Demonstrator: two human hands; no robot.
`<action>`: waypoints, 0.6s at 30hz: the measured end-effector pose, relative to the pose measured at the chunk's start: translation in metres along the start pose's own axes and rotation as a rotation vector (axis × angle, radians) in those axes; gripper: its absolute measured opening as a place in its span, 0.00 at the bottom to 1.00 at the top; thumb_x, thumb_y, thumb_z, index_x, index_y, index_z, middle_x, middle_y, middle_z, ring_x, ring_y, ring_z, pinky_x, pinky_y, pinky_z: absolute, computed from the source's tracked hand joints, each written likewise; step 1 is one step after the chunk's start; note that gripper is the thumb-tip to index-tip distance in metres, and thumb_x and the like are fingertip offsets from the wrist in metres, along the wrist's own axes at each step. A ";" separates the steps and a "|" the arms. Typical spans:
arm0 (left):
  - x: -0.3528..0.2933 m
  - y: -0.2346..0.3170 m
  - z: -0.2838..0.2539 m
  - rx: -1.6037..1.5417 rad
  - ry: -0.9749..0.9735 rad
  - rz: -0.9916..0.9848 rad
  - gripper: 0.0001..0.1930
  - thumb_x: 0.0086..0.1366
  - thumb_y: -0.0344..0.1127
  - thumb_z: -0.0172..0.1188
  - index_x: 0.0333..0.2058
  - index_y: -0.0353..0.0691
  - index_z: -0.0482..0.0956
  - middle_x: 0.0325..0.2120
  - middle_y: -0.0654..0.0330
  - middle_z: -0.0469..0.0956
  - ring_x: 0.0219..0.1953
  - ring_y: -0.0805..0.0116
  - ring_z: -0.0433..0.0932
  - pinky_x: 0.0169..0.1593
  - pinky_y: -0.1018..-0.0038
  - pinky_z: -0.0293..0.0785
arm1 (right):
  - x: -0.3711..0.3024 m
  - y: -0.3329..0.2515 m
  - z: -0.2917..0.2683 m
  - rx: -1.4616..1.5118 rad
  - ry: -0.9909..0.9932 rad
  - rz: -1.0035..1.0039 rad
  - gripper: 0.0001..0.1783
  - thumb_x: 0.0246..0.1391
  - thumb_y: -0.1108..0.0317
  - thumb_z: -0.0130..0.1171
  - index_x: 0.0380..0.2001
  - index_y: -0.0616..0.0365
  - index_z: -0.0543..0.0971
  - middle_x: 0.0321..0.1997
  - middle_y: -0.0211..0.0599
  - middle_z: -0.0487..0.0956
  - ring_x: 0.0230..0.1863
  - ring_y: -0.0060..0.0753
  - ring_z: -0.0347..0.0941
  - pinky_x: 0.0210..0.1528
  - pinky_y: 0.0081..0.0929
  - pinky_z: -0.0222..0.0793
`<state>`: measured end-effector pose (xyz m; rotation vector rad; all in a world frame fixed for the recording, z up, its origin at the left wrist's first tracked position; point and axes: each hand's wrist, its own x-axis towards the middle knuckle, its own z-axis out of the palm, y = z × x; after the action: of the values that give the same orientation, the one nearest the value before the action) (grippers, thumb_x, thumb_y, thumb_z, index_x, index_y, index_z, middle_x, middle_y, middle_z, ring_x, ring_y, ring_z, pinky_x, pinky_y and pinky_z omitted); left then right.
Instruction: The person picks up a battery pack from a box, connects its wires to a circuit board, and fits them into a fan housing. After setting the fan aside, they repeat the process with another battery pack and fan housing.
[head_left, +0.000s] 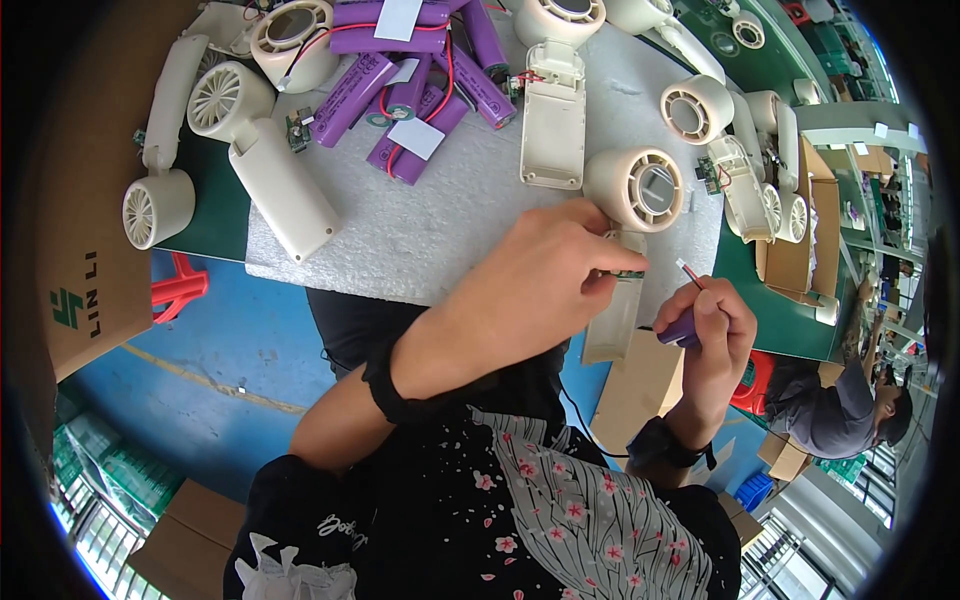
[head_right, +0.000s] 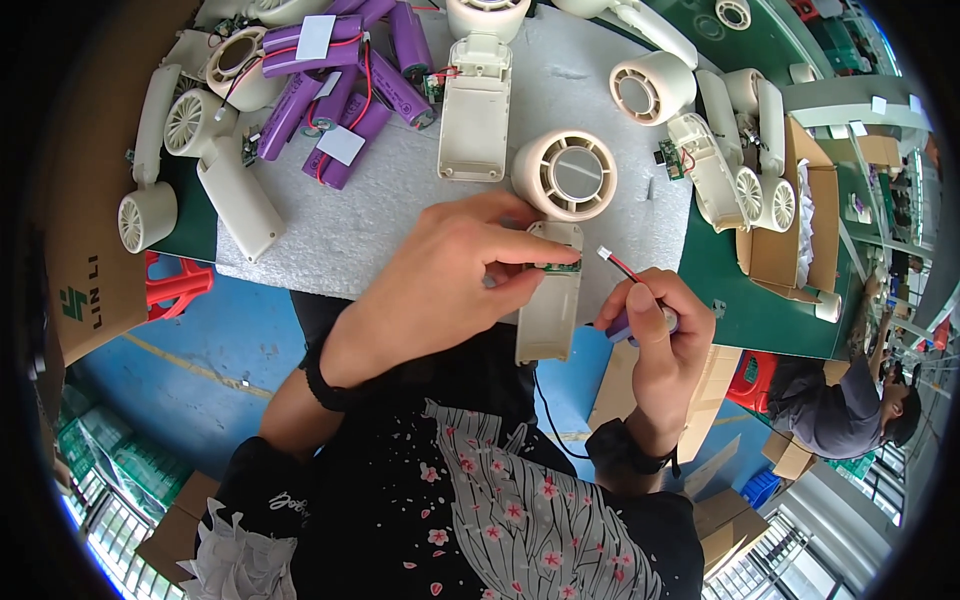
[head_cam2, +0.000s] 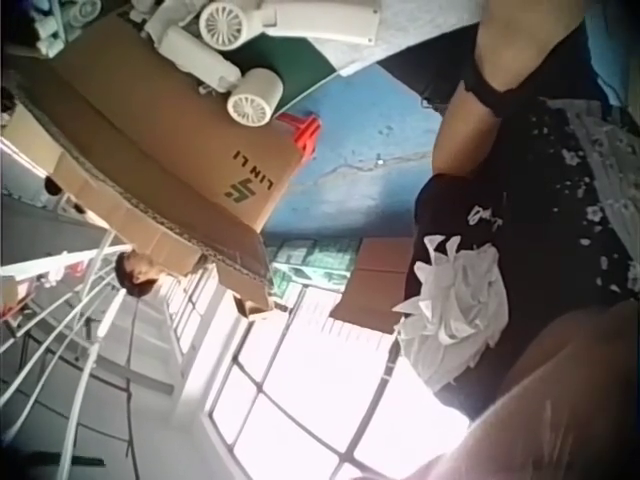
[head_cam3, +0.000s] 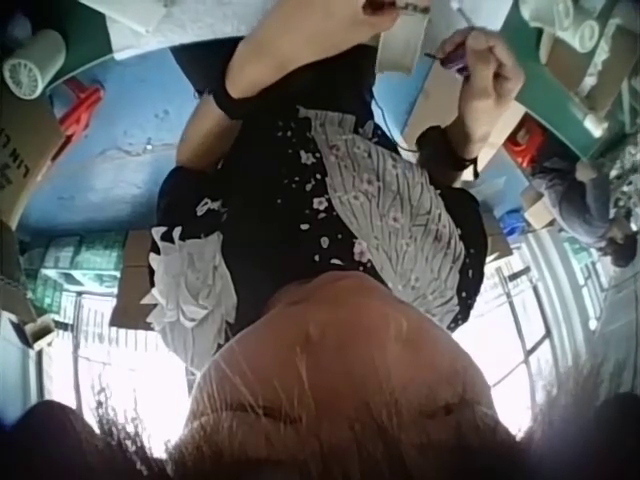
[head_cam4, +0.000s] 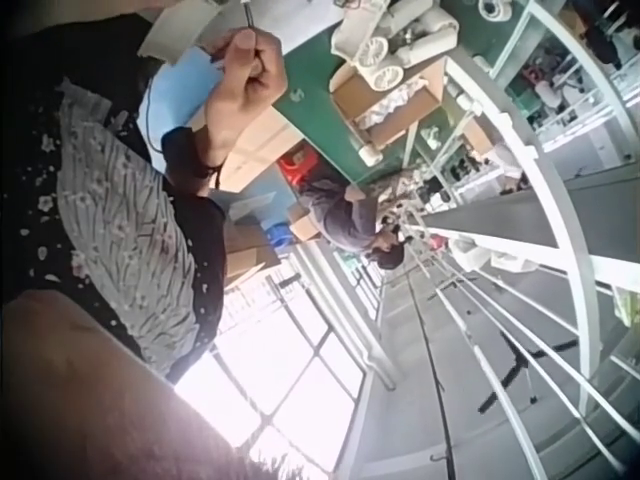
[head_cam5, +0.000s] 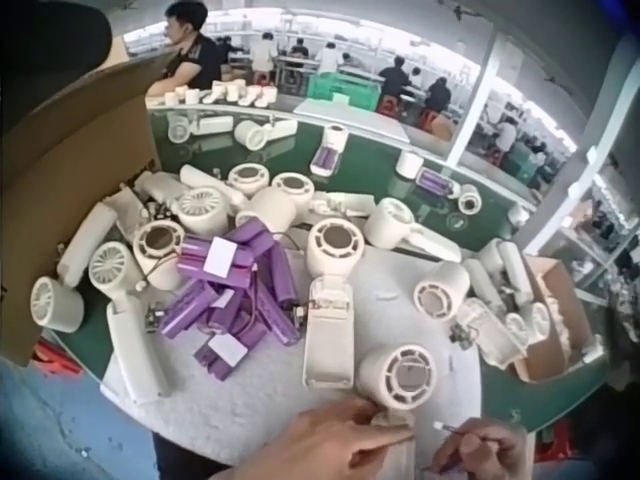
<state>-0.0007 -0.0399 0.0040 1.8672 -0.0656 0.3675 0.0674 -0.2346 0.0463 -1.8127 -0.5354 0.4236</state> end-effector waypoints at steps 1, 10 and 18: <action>-0.001 0.000 0.004 -0.020 0.052 -0.004 0.12 0.55 0.25 0.63 0.39 0.42 0.85 0.33 0.53 0.78 0.29 0.60 0.79 0.30 0.69 0.75 | 0.000 -0.002 0.000 -0.054 0.012 -0.019 0.17 0.64 0.62 0.49 0.28 0.67 0.74 0.22 0.36 0.73 0.22 0.25 0.69 0.26 0.21 0.62; -0.003 -0.004 0.007 -0.044 0.063 0.003 0.10 0.57 0.30 0.65 0.40 0.42 0.85 0.33 0.54 0.77 0.30 0.60 0.78 0.33 0.70 0.74 | 0.000 -0.005 0.016 -0.361 0.023 -0.080 0.09 0.58 0.72 0.56 0.32 0.69 0.80 0.23 0.34 0.74 0.22 0.21 0.67 0.26 0.19 0.60; -0.005 -0.005 0.006 -0.055 0.057 -0.010 0.12 0.57 0.28 0.64 0.41 0.43 0.85 0.34 0.54 0.77 0.32 0.59 0.78 0.35 0.69 0.75 | 0.004 -0.013 0.024 -0.536 -0.051 -0.032 0.05 0.50 0.76 0.62 0.32 0.65 0.82 0.24 0.36 0.73 0.20 0.23 0.64 0.23 0.21 0.57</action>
<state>-0.0031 -0.0443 -0.0041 1.8011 -0.0273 0.4085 0.0559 -0.2097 0.0513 -2.3050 -0.7643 0.3230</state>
